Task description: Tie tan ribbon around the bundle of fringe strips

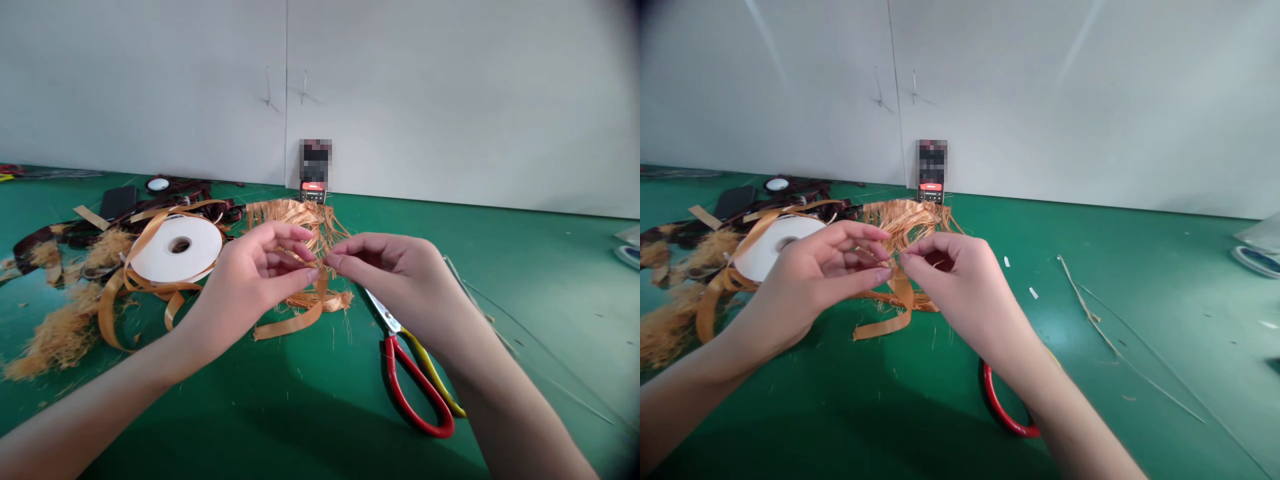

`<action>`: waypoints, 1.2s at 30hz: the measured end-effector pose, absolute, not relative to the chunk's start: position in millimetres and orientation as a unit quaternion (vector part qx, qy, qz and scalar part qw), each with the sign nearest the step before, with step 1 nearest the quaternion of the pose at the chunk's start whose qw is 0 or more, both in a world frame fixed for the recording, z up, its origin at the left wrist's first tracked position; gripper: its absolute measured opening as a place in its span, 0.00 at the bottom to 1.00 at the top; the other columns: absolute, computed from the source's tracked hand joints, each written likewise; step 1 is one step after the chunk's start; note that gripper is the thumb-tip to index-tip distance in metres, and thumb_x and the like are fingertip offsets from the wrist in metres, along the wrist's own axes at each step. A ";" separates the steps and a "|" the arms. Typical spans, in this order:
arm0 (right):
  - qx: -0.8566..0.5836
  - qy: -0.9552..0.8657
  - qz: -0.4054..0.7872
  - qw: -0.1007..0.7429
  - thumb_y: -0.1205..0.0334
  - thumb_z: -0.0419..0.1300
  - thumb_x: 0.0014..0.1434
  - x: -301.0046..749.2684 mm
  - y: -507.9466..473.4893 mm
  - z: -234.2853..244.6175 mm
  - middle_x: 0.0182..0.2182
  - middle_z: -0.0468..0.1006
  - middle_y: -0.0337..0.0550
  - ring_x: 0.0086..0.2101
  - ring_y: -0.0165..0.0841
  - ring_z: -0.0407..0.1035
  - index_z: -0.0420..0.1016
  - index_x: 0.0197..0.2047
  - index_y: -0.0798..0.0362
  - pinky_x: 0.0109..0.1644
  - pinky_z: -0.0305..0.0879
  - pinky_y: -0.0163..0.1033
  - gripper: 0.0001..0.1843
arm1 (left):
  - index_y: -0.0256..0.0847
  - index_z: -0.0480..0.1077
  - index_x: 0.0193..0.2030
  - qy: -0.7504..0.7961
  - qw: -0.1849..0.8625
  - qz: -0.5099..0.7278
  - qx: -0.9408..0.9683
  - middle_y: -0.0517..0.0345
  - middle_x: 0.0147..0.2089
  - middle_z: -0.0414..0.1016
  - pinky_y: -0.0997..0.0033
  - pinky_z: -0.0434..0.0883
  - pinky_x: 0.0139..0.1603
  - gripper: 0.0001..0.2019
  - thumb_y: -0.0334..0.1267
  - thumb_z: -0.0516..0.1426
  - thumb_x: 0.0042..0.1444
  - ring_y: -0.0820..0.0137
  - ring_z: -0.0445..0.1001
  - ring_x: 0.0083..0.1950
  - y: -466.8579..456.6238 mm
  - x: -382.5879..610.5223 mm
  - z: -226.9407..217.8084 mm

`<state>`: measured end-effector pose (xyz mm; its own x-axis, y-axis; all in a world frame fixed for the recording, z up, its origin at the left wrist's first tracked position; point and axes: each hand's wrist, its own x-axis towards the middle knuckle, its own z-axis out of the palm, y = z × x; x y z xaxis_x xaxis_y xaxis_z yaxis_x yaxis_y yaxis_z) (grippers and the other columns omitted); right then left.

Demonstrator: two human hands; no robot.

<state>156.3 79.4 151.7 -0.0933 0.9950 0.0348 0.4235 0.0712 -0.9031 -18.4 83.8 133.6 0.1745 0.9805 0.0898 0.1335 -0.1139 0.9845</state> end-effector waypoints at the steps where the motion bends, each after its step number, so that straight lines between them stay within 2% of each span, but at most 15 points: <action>1: -0.557 -0.631 0.394 0.370 0.58 0.62 0.55 156.4 79.0 152.2 0.28 0.79 0.40 0.27 0.29 0.68 0.80 0.30 0.50 0.25 0.61 0.34 0.07 | 0.41 0.72 0.43 0.465 0.476 0.443 0.601 0.60 0.36 0.78 0.76 0.78 0.38 0.16 0.32 0.67 0.46 0.71 0.78 0.37 84.0 -18.3 133.8; 4: -0.549 -0.634 0.402 0.368 0.60 0.62 0.55 156.2 78.3 152.8 0.29 0.80 0.40 0.27 0.29 0.68 0.82 0.33 0.49 0.25 0.62 0.34 0.06 | 0.41 0.72 0.43 0.463 0.480 0.437 0.604 0.61 0.35 0.78 0.77 0.78 0.38 0.16 0.32 0.67 0.46 0.72 0.78 0.37 84.5 -17.6 134.5; 12: -0.543 -0.648 0.395 0.360 0.64 0.61 0.53 155.1 79.1 150.9 0.24 0.77 0.37 0.24 0.26 0.64 0.79 0.28 0.51 0.25 0.59 0.33 0.05 | 0.40 0.72 0.42 0.455 0.487 0.437 0.604 0.62 0.34 0.78 0.81 0.77 0.38 0.14 0.31 0.66 0.48 0.75 0.78 0.36 84.1 -16.2 134.8; 19: -0.558 -0.642 0.387 0.357 0.64 0.60 0.54 156.1 78.0 152.0 0.23 0.75 0.37 0.24 0.26 0.63 0.78 0.28 0.52 0.24 0.59 0.32 0.06 | 0.41 0.73 0.42 0.457 0.486 0.436 0.603 0.63 0.35 0.78 0.80 0.77 0.39 0.16 0.27 0.66 0.46 0.74 0.78 0.37 83.5 -16.8 133.6; 24: -0.570 -0.638 0.380 0.350 0.64 0.61 0.53 156.3 77.0 153.7 0.21 0.73 0.36 0.22 0.25 0.60 0.78 0.26 0.52 0.22 0.55 0.31 0.06 | 0.41 0.73 0.42 0.461 0.484 0.442 0.598 0.62 0.34 0.78 0.77 0.77 0.39 0.16 0.26 0.66 0.45 0.72 0.78 0.36 84.0 -16.3 134.2; 28: -0.569 -0.645 0.377 0.343 0.62 0.60 0.55 156.8 78.0 152.9 0.22 0.73 0.37 0.23 0.25 0.60 0.78 0.27 0.52 0.23 0.56 0.32 0.08 | 0.41 0.73 0.41 0.461 0.489 0.441 0.594 0.62 0.34 0.78 0.78 0.77 0.38 0.16 0.26 0.66 0.44 0.73 0.78 0.35 84.1 -14.9 134.7; 36: -0.582 -0.636 0.383 0.332 0.59 0.59 0.55 157.2 78.2 152.5 0.25 0.74 0.39 0.26 0.28 0.62 0.78 0.28 0.51 0.23 0.55 0.34 0.08 | 0.40 0.71 0.43 0.460 0.474 0.460 0.593 0.61 0.35 0.78 0.79 0.77 0.39 0.15 0.31 0.66 0.48 0.74 0.78 0.37 84.4 -15.9 133.9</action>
<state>157.2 78.2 152.5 -0.1023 0.9945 -0.0224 0.4856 0.0302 -0.8736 -15.9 84.4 133.9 0.1526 0.9822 0.1098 0.1092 -0.1271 0.9859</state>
